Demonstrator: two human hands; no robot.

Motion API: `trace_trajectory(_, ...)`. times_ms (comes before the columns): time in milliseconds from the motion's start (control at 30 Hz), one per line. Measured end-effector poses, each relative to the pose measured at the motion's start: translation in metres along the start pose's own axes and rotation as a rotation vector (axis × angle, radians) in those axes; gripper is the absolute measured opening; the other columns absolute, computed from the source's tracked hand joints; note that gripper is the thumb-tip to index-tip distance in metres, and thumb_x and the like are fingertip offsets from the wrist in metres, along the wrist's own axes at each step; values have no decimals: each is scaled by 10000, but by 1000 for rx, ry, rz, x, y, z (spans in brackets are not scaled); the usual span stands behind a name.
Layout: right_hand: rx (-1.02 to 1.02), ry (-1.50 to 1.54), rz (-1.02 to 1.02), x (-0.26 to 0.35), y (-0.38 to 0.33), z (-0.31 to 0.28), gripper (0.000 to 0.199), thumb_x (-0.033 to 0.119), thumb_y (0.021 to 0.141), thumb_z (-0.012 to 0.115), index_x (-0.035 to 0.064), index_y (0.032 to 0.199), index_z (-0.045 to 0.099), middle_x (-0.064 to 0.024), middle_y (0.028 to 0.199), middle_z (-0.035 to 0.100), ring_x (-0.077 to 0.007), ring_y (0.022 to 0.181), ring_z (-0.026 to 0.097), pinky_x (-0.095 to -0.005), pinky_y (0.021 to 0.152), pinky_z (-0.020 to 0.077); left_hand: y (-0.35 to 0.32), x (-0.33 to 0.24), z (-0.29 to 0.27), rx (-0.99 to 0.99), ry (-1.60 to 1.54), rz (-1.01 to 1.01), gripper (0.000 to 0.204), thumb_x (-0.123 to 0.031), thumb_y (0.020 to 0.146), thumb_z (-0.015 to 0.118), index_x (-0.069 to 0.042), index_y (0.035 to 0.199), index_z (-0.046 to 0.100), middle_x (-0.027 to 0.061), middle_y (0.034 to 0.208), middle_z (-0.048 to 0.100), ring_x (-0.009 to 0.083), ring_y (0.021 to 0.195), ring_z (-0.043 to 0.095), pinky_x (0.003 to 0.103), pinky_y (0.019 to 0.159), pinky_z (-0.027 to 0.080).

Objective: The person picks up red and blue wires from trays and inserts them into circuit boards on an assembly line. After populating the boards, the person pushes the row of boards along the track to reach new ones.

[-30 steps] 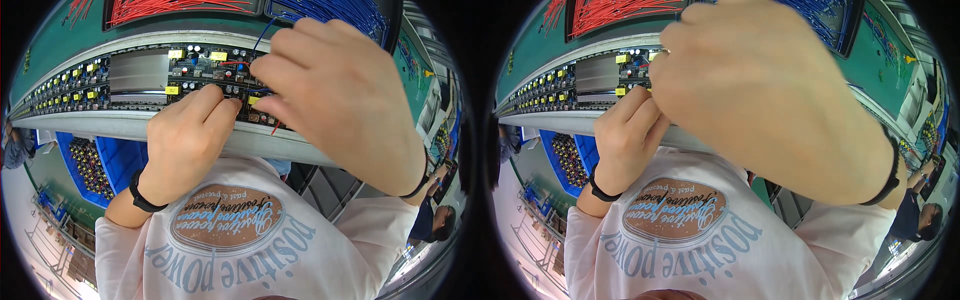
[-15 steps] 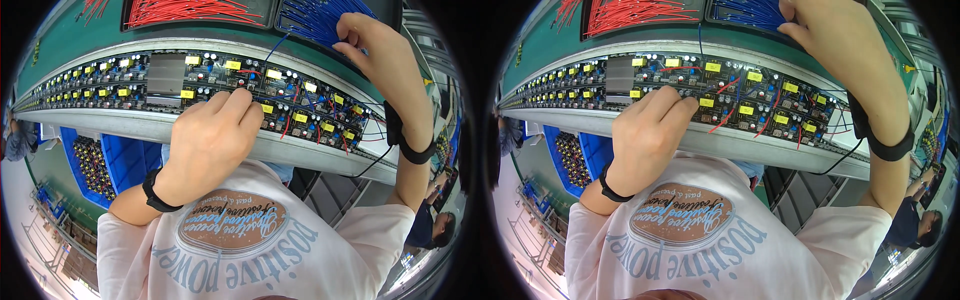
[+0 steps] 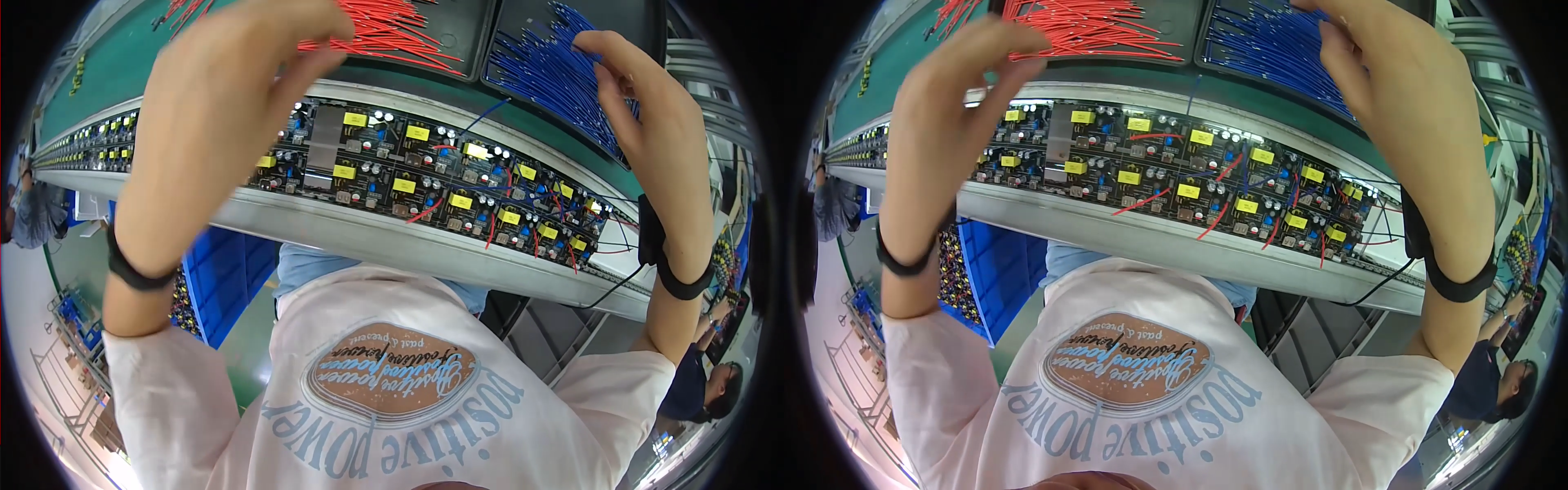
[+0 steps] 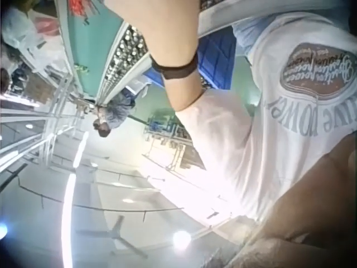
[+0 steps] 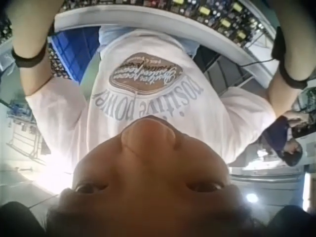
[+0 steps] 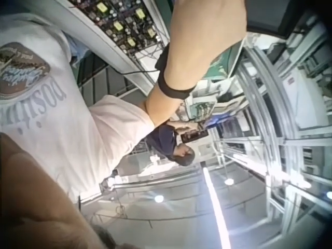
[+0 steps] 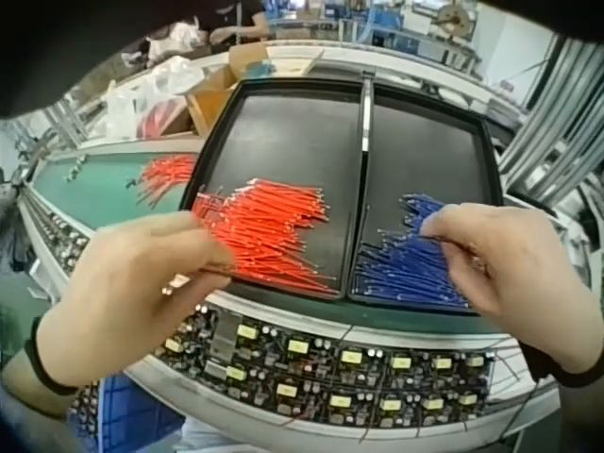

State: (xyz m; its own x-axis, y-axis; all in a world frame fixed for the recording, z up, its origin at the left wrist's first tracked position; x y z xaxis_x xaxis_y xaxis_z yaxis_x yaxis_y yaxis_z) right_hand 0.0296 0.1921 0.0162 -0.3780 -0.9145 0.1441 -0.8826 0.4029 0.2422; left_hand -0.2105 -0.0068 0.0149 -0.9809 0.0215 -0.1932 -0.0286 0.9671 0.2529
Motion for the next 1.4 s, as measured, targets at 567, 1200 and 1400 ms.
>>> trace_trajectory(567,61,39,-428,90,24,-7,173,24,790,716,58,960,725,-61,848,602,-235,785,602,-350,702,483,64,20,28,-165,-14,247,104,-126,862,742,-31,906,741,109,893,699,324,858,669,421,765,543)
trace_trajectory(1200,174,31,-562,93,29,20,192,72,714,708,76,906,717,-54,811,566,-211,776,570,-338,699,472,24,-26,-9,47,-208,-112,111,-44,940,661,-13,1047,666,147,981,665,362,797,652,414,683,516)
trace_trajectory(1400,179,36,-600,97,29,18,199,87,691,705,81,889,714,-52,800,554,-204,773,560,-334,698,468,-8,-20,9,7,-293,-82,159,32,897,710,-34,1042,723,84,958,713,201,777,663,303,646,501)
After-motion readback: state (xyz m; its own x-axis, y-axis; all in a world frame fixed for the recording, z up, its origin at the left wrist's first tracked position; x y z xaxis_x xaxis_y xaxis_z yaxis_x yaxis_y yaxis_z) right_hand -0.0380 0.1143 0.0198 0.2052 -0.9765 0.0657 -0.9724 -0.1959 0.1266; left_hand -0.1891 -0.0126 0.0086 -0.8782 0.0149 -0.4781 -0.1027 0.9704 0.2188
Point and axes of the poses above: each hand's wrist, its own y-axis towards the middle knuckle, its own z-axis out of the palm, x = y × z, the point moved 3 cm from there along y, towards the middle knuckle
